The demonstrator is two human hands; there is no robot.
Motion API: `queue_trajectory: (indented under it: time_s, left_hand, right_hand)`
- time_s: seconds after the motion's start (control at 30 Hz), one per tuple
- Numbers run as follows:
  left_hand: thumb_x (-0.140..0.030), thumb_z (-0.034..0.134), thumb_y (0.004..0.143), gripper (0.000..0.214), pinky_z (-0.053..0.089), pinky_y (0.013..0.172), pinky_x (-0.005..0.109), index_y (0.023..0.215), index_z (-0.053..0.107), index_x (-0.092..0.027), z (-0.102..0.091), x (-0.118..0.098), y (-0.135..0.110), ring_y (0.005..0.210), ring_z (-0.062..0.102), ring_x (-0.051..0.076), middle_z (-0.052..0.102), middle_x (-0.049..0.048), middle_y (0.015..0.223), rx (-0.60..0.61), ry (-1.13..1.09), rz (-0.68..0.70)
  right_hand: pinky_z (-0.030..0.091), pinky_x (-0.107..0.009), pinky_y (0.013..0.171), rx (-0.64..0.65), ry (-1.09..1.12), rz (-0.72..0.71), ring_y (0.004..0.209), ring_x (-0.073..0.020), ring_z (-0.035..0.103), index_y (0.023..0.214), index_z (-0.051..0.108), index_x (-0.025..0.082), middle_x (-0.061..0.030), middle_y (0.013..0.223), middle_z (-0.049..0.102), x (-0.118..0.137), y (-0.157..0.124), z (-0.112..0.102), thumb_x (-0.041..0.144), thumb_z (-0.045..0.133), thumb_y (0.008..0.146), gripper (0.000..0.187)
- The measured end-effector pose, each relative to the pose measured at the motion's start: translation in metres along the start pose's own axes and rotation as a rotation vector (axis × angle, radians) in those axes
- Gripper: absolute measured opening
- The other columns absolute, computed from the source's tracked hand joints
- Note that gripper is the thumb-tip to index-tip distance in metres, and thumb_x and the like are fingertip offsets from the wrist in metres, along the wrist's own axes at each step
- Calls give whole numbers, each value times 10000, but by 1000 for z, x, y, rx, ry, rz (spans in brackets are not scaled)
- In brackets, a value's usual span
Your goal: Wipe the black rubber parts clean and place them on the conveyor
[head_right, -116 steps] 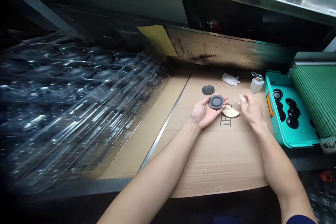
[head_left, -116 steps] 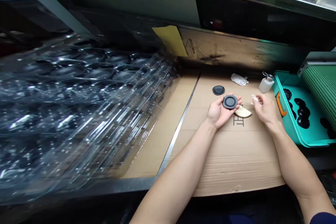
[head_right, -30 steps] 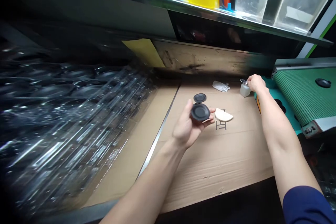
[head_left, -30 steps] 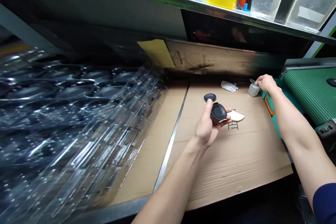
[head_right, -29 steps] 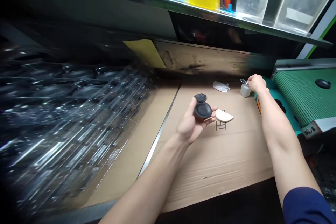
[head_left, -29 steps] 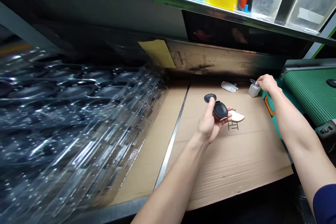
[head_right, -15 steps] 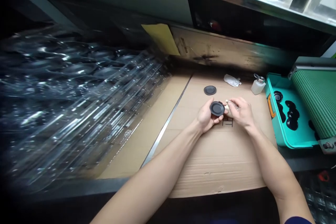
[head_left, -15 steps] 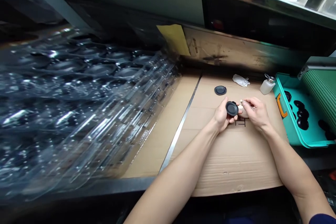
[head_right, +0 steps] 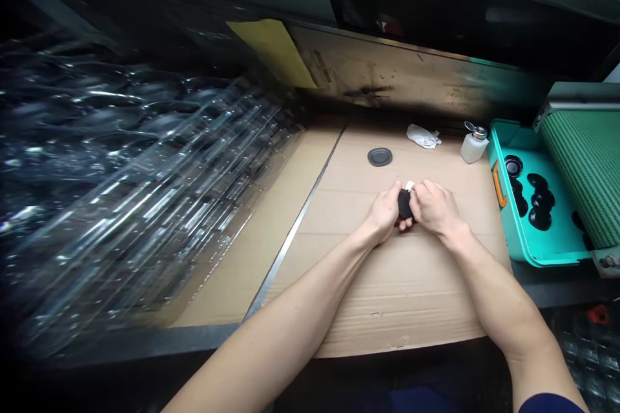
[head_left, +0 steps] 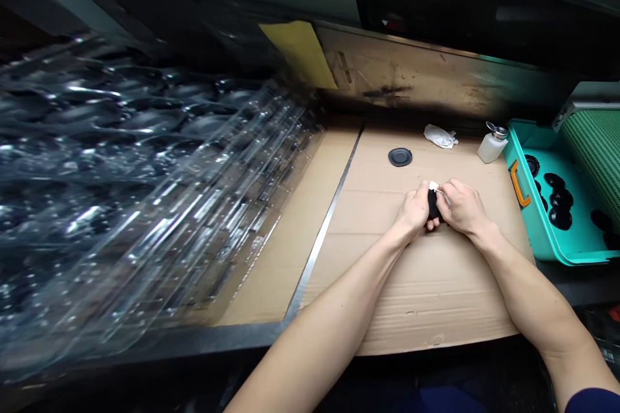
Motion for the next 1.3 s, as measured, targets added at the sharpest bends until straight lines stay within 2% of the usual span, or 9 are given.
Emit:
queue_trajectory:
  time_s: [0.13,0.33,0.63,0.8,0.93,1.3]
  left_hand:
    - [-575,316,1026,642,346,347,240,618,601,-169,-1,0,1,291,482,141,551,49,392,-17,47,-7]
    - [-581,321,1023,634,348,356,236,661,629,-163,0,-2,-3,301,483,140,553,44,400,-8,126,-8]
    - [-603,327,1017,660,352,360,233,635,634,-161,2,-9,-10,317,495,138,553,49,410,-36,249,32]
    - [-576,302,1027,654,364,358,238,650,637,-159,5,-11,-13,333,520,151,565,54,424,-24,266,46]
    - [-581,316,1028,654,362,359,228,620,615,-166,5,-12,-14,328,511,141,552,49,412,-27,272,41]
    - [-586,305,1030,672,362,364,220,595,605,-171,5,-9,-12,333,528,143,556,51,413,-21,302,73]
  right_hand:
    - [432,-289,796,6,-19,-2,961,-213,648,1074,688,194,-84,1069,705,2,2,1,276,419,1051,282]
    - [415,-295,720,116,-47,88,898,-219,669,1040,712,221,-81,1071,728,-5,-1,3,302,490,1024,236]
    - [408,-298,711,127,-3,118,881,-218,679,988,722,229,-65,1064,755,-9,0,-2,297,558,973,178]
    - [404,-297,716,91,14,93,900,-216,679,996,711,229,-59,1061,750,-8,0,-5,297,535,986,189]
    - [402,-303,714,137,-23,96,884,-225,681,997,708,216,-80,1058,750,-6,-2,0,273,520,987,197]
    - [423,-305,721,154,-47,111,908,-234,692,1015,715,224,-82,1068,750,-4,-3,-2,267,514,989,206]
Point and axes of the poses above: each hand's wrist, its own y-axis towards the middle knuckle, its own z-axis out of the palm, x = y × z, the point moved 10 cm from there along y, towards the middle knuckle
